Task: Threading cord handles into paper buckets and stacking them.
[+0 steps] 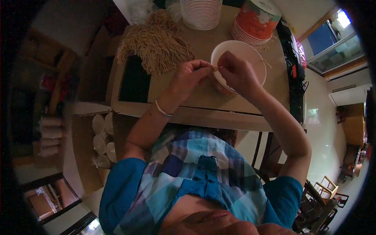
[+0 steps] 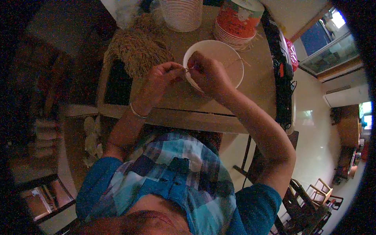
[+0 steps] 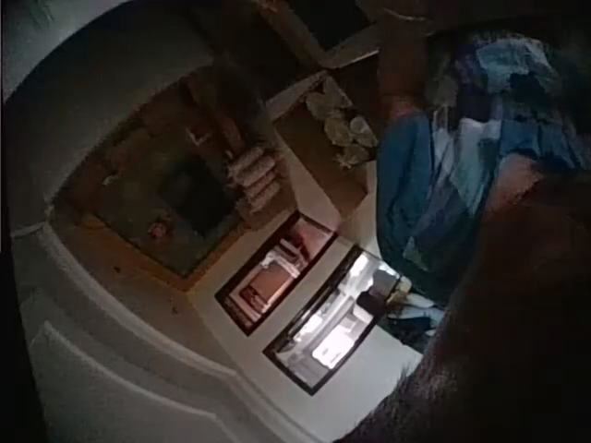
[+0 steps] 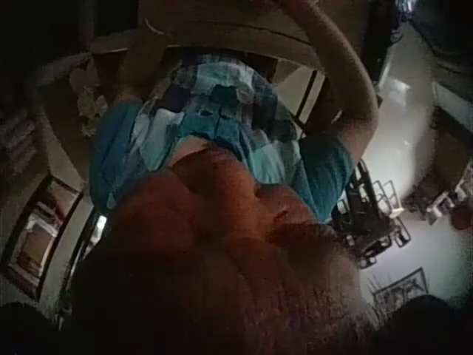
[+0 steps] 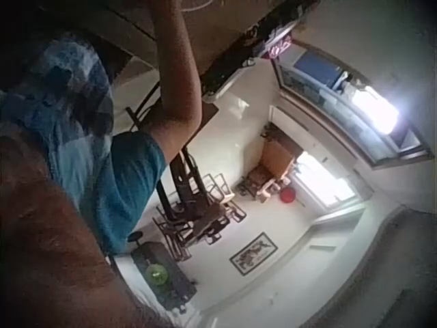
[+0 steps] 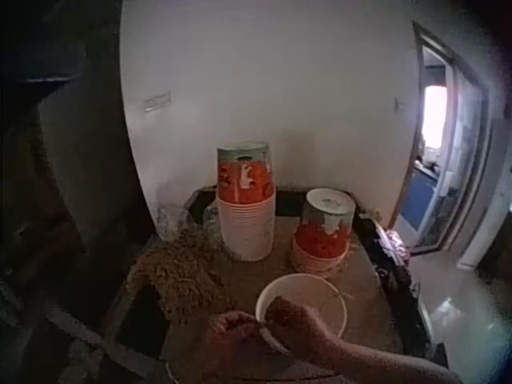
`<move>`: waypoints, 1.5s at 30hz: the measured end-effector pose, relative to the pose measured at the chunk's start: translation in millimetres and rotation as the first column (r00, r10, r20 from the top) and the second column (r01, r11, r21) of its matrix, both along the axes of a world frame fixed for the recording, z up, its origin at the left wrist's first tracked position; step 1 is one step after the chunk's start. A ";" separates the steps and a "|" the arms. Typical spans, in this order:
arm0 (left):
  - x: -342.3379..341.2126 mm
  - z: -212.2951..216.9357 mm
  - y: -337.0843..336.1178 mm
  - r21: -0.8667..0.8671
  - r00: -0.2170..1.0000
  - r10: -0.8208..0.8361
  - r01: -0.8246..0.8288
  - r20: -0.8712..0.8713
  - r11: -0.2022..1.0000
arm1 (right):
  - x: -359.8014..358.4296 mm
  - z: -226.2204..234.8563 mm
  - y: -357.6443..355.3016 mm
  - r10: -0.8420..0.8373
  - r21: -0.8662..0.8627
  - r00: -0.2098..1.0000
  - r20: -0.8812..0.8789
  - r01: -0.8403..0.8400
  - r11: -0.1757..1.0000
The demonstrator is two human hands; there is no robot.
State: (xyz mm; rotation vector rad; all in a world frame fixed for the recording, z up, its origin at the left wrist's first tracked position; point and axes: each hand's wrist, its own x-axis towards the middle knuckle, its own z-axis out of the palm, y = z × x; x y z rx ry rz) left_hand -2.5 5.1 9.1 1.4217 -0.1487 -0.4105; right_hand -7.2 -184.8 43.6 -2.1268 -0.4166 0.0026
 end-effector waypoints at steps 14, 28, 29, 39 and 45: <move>4.3 -19.1 -2.0 -0.413 0.982 -0.028 -0.052 -0.186 0.909 | -8.8 5.9 3.1 0.088 -0.089 0.983 0.162 -0.074 0.993; -4.5 -5.6 -6.3 -0.045 0.984 0.092 -0.086 0.150 0.995 | -11.3 10.8 5.1 0.060 -0.223 0.975 0.215 -0.011 0.975; -5.5 -4.2 -6.4 0.026 0.973 0.097 -0.104 0.207 0.994 | -9.8 12.1 4.5 0.081 -0.270 0.974 0.213 -0.021 0.963; -3.0 -6.7 -6.1 0.031 0.940 0.108 -0.125 0.324 0.992 | 4.7 12.1 -1.9 0.190 -0.276 0.959 0.212 -0.127 0.953; -2.8 -6.3 -6.2 0.140 0.912 0.048 -0.114 0.407 0.984 | 8.0 11.6 -3.9 0.220 -0.264 0.956 0.194 -0.165 0.950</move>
